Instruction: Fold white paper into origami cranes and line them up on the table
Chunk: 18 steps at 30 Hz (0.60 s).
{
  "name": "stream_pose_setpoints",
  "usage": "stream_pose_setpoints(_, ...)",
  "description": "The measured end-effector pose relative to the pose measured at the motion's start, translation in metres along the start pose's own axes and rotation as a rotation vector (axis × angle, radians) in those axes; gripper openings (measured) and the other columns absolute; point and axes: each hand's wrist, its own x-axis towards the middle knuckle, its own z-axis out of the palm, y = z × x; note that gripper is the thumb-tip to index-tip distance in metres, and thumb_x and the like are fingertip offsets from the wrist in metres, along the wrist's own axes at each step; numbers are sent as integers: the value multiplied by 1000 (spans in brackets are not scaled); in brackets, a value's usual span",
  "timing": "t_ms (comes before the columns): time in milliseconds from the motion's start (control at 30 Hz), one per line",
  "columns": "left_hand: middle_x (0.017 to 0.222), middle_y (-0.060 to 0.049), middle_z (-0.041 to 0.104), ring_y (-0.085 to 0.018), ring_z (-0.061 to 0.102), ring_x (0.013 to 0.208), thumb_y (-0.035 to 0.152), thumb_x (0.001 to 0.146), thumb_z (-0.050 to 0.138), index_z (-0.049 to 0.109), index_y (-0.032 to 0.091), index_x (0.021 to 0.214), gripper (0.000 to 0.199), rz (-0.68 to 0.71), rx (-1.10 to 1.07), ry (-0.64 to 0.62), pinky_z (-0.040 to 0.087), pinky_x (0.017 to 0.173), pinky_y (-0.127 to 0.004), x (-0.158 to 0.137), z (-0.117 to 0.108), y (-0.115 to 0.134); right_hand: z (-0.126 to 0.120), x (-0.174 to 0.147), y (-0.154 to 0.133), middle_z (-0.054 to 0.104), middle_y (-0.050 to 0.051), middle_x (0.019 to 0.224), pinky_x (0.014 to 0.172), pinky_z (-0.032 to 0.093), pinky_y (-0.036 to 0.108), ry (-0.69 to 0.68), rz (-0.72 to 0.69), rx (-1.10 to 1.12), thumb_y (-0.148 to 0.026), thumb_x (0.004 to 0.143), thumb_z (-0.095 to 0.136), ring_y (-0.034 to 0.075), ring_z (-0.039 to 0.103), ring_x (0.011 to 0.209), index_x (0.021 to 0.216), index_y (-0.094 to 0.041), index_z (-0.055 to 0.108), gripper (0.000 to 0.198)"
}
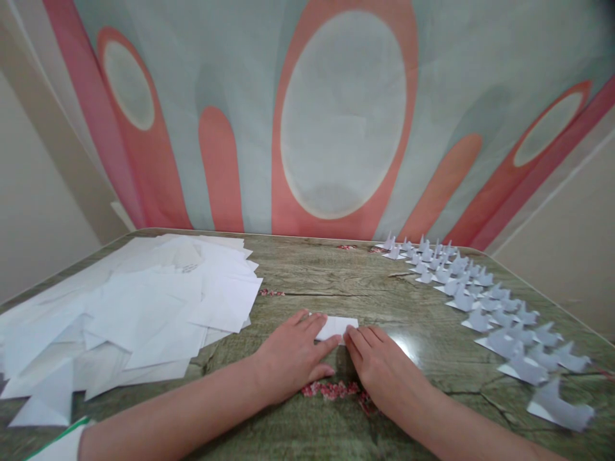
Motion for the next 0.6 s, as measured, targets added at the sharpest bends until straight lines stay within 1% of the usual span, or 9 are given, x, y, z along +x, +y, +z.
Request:
stream_pose_setpoints(100, 127, -12, 50, -27, 45, 118, 51, 81, 49, 53, 24, 118, 46, -52, 30, -29, 29, 100, -43, -2, -6, 2, -2, 1, 0, 61, 17, 98, 74, 42, 38, -15, 6, 6, -6, 70, 54, 24, 54, 83, 95, -7, 63, 27)
stream_pose_setpoints(233, 125, -14, 52, -28, 44, 119, 48, 79, 54, 59, 18, 111, 44, -125, 67, -64, 32, 99, -42, -5, -15, 3, -3, 3, 0, 62, 15, 94, 71, 42, 36, -35, 9, 10, -5, 68, 55, 24, 53, 81, 91, -7, 64, 25)
stream_pose_setpoints(400, 121, -17, 55, -28, 49, 114, 44, 81, 54, 63, 12, 106, 42, -161, 118, -147, 35, 96, -40, -6, -23, 4, -2, 2, 0, 61, 14, 87, 71, 41, 36, -21, 17, 20, -6, 70, 57, 24, 53, 80, 89, -9, 62, 20)
stream_pose_setpoints(500, 120, -17, 56, -27, 50, 112, 41, 81, 55, 62, 9, 108, 42, -168, 143, -160, 36, 96, -38, -7, -23, 7, 0, 2, -1, 61, 14, 85, 70, 41, 37, -8, 24, 38, -5, 70, 57, 24, 53, 80, 88, -9, 62, 19)
stream_pose_setpoints(600, 120, -19, 55, -28, 50, 113, 40, 81, 56, 60, 6, 110, 45, -172, 180, -161, 35, 96, -38, -10, -15, 11, 1, 2, -1, 61, 13, 86, 70, 42, 37, -18, 21, 53, -3, 69, 56, 25, 53, 80, 85, -10, 63, 19)
